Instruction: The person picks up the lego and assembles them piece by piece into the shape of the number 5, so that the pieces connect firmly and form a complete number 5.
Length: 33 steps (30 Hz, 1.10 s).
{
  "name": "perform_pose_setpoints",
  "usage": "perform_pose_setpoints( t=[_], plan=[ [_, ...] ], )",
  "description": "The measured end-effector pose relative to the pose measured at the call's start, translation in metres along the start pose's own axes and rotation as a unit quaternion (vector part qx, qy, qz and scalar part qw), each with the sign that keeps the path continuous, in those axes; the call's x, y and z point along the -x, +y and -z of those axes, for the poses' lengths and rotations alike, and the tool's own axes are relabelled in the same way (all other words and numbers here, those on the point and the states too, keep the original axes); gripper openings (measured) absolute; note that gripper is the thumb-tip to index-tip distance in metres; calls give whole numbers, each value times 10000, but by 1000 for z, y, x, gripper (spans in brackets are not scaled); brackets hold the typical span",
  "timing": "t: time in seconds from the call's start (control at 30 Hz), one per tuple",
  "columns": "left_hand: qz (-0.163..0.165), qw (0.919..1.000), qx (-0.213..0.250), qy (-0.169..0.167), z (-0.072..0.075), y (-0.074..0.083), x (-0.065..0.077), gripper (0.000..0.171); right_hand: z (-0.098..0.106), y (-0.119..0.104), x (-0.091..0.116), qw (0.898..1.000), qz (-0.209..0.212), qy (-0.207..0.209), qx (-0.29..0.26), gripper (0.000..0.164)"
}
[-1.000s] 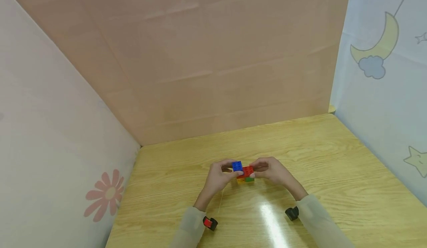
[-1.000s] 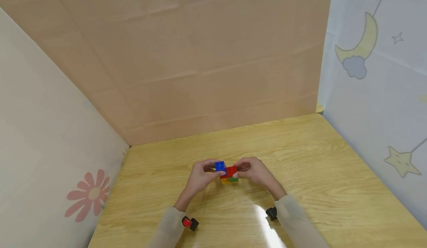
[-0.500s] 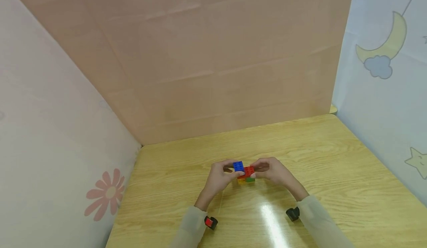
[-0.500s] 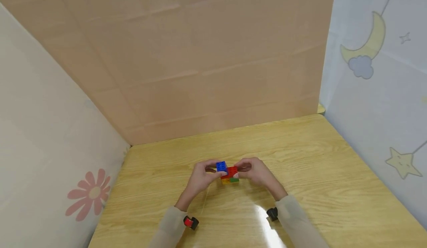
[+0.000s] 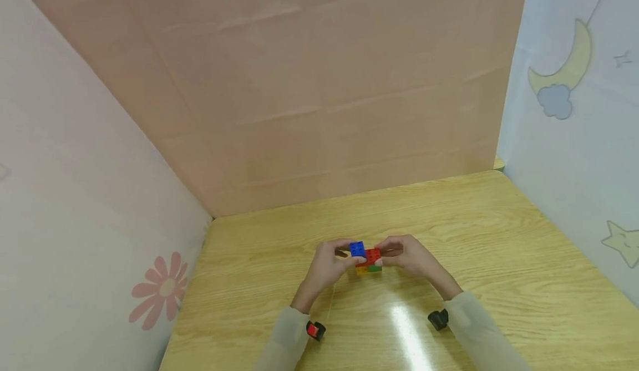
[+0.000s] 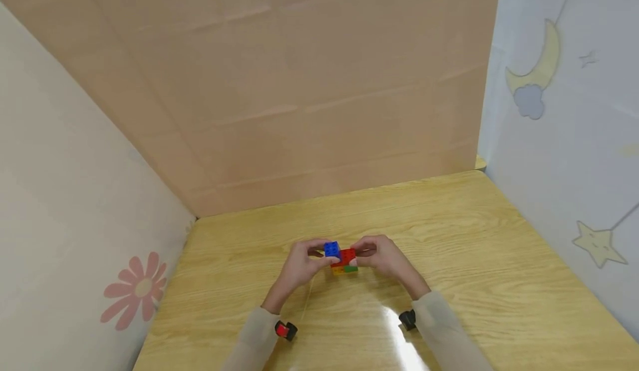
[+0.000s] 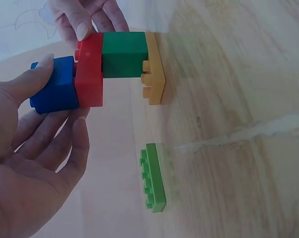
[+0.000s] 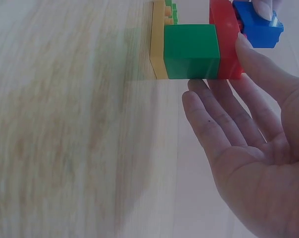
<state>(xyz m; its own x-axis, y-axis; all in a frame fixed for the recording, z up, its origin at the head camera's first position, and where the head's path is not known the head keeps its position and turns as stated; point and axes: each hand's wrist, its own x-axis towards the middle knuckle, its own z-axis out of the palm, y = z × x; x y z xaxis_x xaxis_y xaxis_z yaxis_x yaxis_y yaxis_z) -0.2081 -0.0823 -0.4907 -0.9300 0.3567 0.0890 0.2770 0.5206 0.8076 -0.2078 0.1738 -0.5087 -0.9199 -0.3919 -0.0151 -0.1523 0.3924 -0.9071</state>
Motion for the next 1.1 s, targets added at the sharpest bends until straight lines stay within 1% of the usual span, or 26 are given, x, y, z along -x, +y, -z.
perform_pose_setpoints(
  t=[0.1,0.27,0.5,0.73,1.1],
  plan=[
    [-15,10000,-60,-62,4,0,0,43,-2,-2,0,10000,6,-5,17,36],
    [-6,9999,-97,-121,5,0,-2,42,-2,-3,1,10000,-12,10,-22,36],
    [-123,9994,-257,-177,5,3,-2,42,-2,-2,1,10000,48,7,30,35],
    [-268,9987,-379,-198,5,5,-4,41,-1,-4,2,9999,-48,-1,-160,35],
    [-250,9985,-448,-193,4,7,-2,43,1,-3,3,9998,-28,-13,-193,35]
  ],
)
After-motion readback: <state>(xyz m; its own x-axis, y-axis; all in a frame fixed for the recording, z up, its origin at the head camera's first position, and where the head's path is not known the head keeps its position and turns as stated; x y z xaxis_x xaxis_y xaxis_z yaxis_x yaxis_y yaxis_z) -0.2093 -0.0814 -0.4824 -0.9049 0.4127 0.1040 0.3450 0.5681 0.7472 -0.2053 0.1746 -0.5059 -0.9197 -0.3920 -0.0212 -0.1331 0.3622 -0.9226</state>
